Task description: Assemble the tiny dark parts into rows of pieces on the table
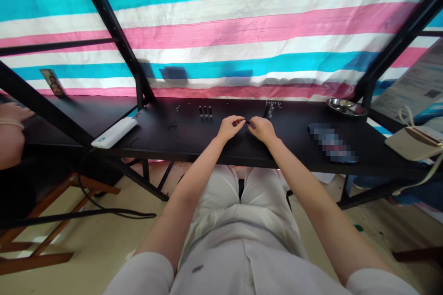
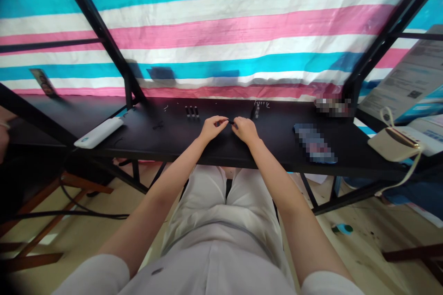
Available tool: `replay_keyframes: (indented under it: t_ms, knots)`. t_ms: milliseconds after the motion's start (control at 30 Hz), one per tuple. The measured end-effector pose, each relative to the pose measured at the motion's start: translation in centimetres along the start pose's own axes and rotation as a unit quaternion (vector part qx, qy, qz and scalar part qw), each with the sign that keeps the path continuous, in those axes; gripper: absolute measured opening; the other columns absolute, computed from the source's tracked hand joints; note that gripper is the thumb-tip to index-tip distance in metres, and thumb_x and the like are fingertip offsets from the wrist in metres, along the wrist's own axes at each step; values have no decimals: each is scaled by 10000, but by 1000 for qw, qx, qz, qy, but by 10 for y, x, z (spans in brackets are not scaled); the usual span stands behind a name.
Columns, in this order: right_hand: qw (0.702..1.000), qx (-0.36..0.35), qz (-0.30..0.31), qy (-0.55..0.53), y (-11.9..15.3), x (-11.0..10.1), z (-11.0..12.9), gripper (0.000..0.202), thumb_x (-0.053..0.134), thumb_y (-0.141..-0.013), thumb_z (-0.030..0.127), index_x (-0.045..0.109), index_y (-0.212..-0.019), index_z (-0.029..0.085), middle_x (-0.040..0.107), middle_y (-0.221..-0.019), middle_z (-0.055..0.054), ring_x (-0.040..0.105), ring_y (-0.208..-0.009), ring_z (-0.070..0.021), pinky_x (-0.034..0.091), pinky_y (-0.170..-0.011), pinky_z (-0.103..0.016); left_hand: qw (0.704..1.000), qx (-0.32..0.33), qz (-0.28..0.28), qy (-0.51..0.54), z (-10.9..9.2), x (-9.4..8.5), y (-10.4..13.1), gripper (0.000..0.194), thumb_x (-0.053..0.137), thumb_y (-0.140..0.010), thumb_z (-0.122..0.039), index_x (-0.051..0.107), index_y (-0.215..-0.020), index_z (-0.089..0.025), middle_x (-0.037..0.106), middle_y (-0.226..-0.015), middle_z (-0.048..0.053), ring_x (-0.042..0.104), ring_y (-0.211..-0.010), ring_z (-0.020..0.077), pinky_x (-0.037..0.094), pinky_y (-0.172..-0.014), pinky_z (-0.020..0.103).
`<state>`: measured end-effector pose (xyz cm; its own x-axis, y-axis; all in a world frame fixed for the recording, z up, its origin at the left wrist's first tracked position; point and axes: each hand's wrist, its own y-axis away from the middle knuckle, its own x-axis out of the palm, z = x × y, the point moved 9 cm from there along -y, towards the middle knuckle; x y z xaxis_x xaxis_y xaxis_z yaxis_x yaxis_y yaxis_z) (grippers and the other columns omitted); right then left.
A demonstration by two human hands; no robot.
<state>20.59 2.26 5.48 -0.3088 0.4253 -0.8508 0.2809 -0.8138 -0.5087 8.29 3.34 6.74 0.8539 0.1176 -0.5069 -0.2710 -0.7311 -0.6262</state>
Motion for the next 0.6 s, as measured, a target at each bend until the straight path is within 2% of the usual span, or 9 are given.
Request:
replay_keyframes:
  t_ms: [200,400,600]
  knots:
    - [996,47,-25,-76,1,-2,-5,178,465,-837,344,576,-827,205,565,-705,-15,499,-644,-147,321,-592,-244,1000,-12,-20,-21,2,-3,0,206,602,-804,-311,672,-942,-175,686,-814,40,603,-711,128,489,-691,270]
    - [996,17,-25,-88,2,-2,4,153,472,-825,328,552,-779,205,543,-693,-4,472,-624,-134,315,-589,-238,999,18,28,-24,-1,6,0,142,619,-788,-302,670,-787,-170,654,-759,24,586,-708,126,476,-680,256]
    - [996,5,-15,-85,2,0,8,153,453,-831,296,569,-824,197,572,-748,-23,494,-650,-140,328,-604,-239,999,-24,45,-14,8,12,-2,156,632,-768,-318,672,-733,-171,663,-762,22,589,-688,127,476,-669,256]
